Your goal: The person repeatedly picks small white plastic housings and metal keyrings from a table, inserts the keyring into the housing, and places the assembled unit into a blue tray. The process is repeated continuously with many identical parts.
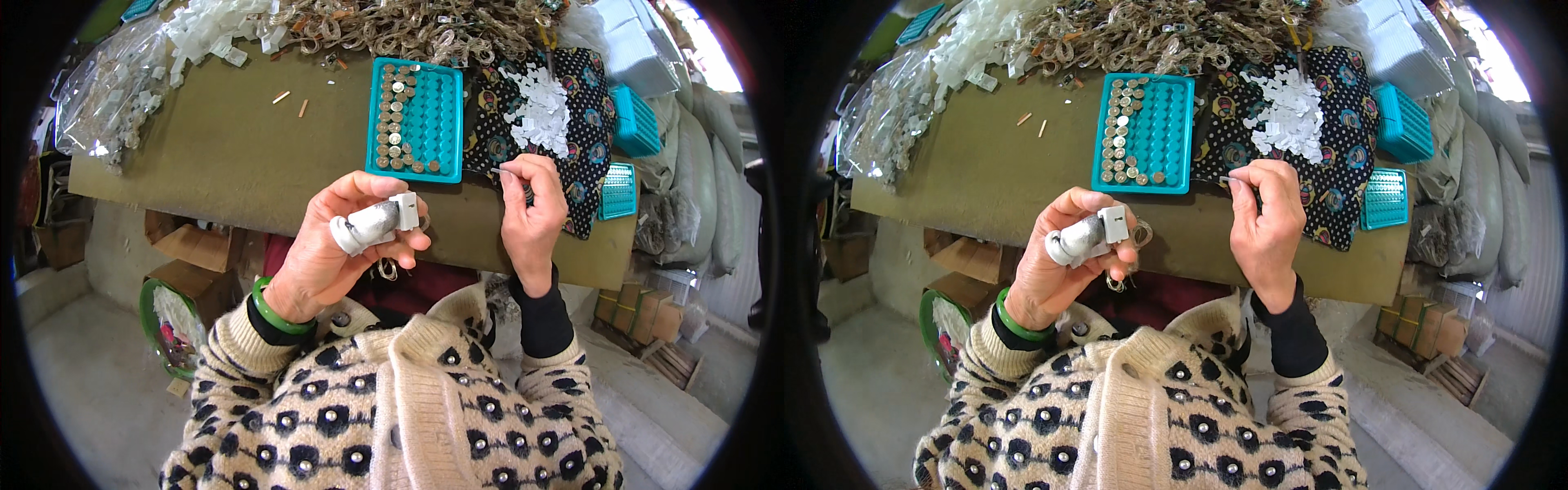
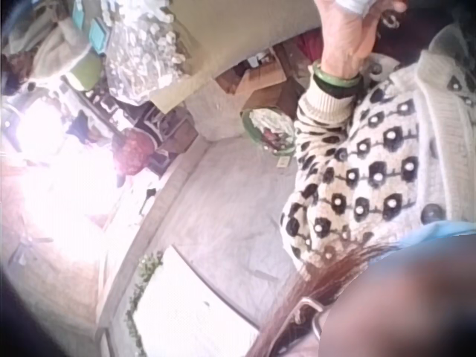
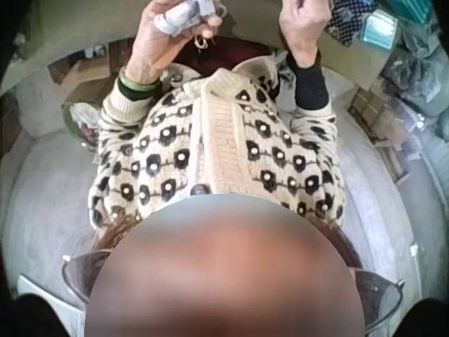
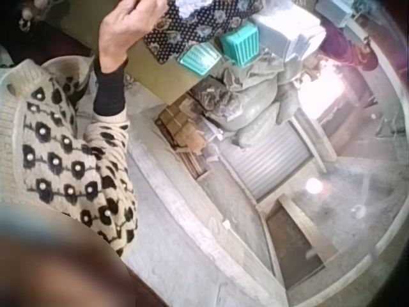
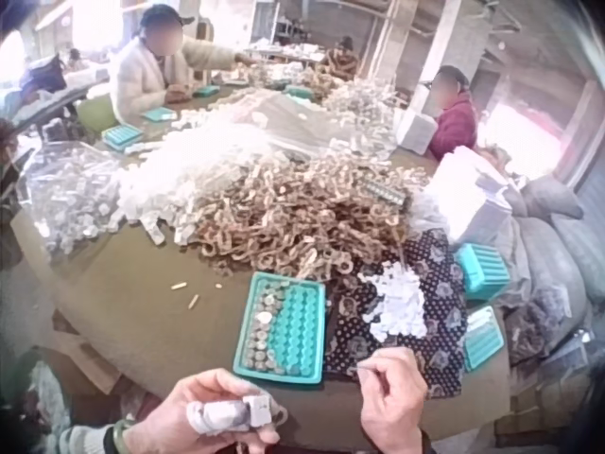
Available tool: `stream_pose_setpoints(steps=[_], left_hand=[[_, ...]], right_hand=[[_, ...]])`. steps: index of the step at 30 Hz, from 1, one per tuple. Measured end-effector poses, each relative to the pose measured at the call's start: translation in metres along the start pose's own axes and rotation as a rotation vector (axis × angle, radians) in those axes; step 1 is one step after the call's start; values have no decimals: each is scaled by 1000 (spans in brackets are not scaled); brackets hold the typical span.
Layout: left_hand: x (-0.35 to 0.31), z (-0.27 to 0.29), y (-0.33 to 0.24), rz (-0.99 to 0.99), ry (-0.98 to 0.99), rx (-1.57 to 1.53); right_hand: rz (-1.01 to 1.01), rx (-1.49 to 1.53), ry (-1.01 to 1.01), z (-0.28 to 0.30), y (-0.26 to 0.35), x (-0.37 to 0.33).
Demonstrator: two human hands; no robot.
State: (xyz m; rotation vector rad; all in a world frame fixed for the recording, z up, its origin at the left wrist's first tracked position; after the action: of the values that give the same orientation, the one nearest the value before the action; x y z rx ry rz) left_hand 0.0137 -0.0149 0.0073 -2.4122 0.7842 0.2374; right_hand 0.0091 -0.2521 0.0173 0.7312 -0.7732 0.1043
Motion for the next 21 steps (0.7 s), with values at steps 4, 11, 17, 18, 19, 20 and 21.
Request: stream_pose_setpoints(steps=[4,11,17,18,19,20,21], left_hand=[[-2,1,-1,-10,-49,19],[-7,0,-3,1,-39,-70],[-10,4,-5,-16,-9,-68],[-10,5,-6,-13,-3,-41],[-10,5,-6,-26,-8,-22],[-10,6,-6,-40,-14,-4],[-11,7,-6,-59,-18,24]], right_hand=[[-125,279,129,0,39,2],[18,392,219,-22,75,6],[89,357,251,-28,79,6],[88,354,258,-29,79,6],[84,352,266,-29,81,6],[82,350,275,-30,82,5],[91,342,260,-31,84,4]])
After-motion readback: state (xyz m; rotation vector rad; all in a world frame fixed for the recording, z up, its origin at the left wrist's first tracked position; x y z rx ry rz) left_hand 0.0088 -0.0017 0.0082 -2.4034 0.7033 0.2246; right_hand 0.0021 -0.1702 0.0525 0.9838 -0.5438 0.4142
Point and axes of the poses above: each hand's wrist, its own x-axis towards the middle knuckle, its own z-axis out of the back of the hand, y = z × x, the point moved 1 cm from there along x, towards the middle knuckle, and after that the axes turned 12 degrees about -y, right-handed, at the moved point
